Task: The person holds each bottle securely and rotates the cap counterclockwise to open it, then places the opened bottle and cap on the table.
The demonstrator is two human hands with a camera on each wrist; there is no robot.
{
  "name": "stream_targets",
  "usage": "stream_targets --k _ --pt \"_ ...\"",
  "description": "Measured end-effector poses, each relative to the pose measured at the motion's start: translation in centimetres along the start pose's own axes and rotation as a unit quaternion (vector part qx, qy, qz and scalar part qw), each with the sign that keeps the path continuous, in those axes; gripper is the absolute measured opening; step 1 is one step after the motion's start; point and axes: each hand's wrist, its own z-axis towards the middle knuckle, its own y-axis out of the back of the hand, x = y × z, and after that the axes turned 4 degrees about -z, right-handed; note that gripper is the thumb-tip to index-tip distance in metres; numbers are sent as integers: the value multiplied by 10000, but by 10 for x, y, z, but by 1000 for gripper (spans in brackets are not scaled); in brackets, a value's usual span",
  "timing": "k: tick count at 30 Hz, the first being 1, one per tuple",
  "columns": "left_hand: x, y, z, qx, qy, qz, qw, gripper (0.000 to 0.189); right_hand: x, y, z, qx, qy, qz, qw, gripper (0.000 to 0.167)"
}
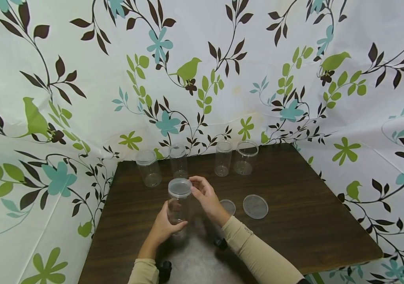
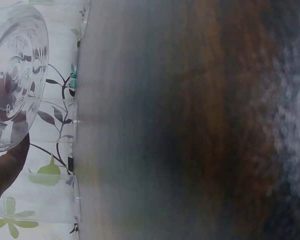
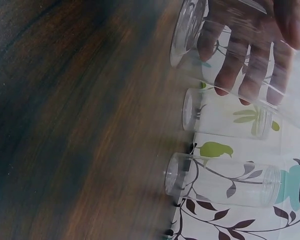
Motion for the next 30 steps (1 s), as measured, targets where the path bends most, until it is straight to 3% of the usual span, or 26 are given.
stream_targets --k 10,23,27,30 --pt "0 -3 -2 139 -80 -112 9998 78 1 2 6 -105 -159 101 9998 35" --pt "4 -9 -2 510 -348 273 9977 85 1 6 13 605 -196 736 9953 36" --pt "4 -10 -2 480 -241 177 9984 85 0 5 14 575 -271 737 9953 32" --pt "4 -10 -2 464 -224 40 9987 84 -1 5 14 480 -315 814 9950 38"
